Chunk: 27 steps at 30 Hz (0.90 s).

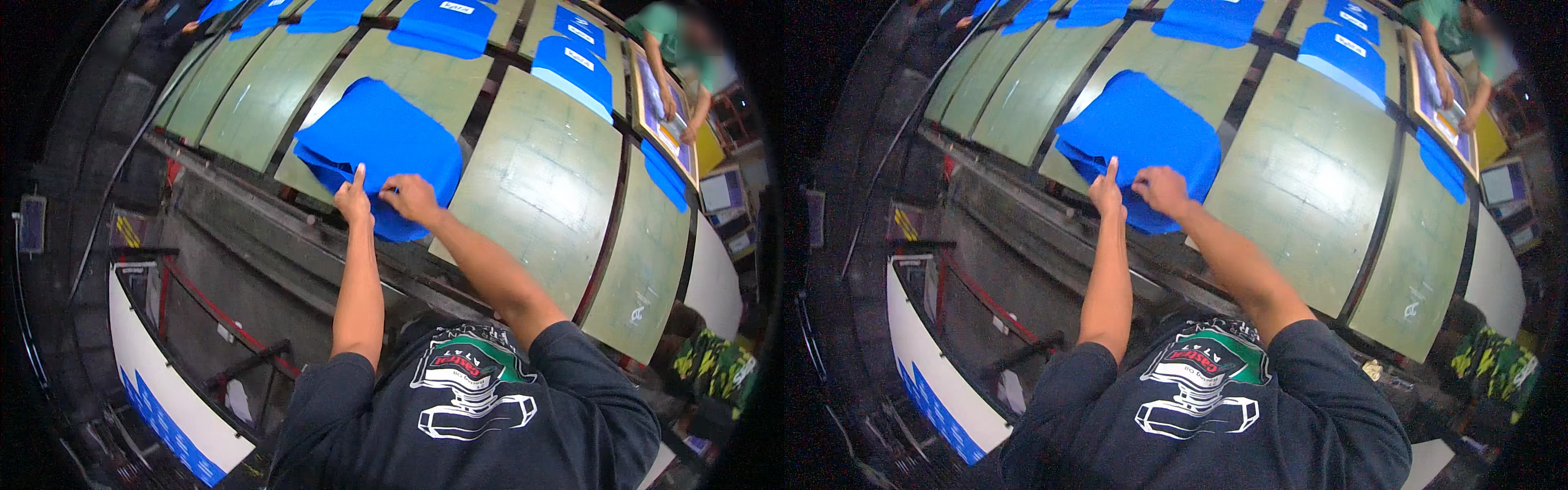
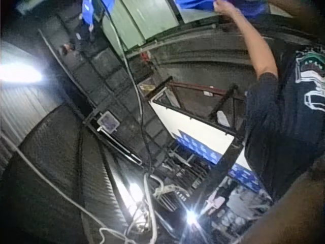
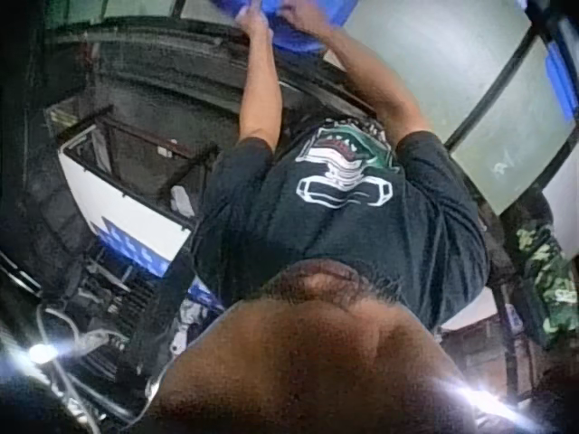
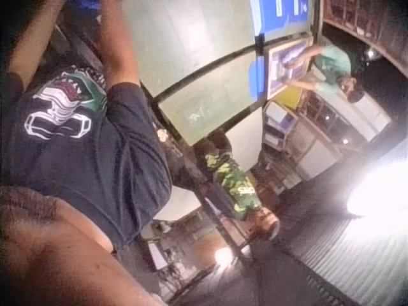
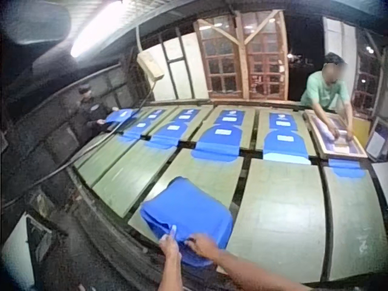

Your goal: The person uses a heat gun to warm blue vinyl sheets on a flat surface, then smooths and positions them by hand. Another person works nearby on a separate frame. The person repeatedly applies heat and adjusts the vinyl across multiple sections.

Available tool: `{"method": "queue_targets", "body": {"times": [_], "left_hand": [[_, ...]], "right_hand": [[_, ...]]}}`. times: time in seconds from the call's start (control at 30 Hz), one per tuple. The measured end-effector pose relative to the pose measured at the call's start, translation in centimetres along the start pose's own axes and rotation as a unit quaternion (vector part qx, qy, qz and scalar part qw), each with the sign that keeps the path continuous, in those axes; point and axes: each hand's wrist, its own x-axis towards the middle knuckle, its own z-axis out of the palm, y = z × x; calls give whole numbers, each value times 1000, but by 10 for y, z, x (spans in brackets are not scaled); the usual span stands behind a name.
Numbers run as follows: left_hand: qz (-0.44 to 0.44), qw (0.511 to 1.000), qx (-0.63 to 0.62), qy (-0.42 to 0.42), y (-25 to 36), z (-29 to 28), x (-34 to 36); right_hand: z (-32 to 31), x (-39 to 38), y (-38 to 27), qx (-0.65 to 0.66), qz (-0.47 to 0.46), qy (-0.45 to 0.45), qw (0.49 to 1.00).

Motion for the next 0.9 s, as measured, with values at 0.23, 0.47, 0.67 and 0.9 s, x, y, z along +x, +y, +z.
{"method": "queue_targets", "body": {"times": [0.23,0.47,0.67,0.9], "left_hand": [[-114,977,-178,-12,-16,-3,4],[-34,980,-193,-46,-29,5,30],[-34,999,-38,15,-80,-26,92],[-149,983,-101,-29,-70,-40,81]], "right_hand": [[-27,21,34,112,88,-45,989],[-38,37,54,235,118,172,950],[-152,32,84,268,105,466,837],[-288,-50,39,129,-30,550,824]]}}
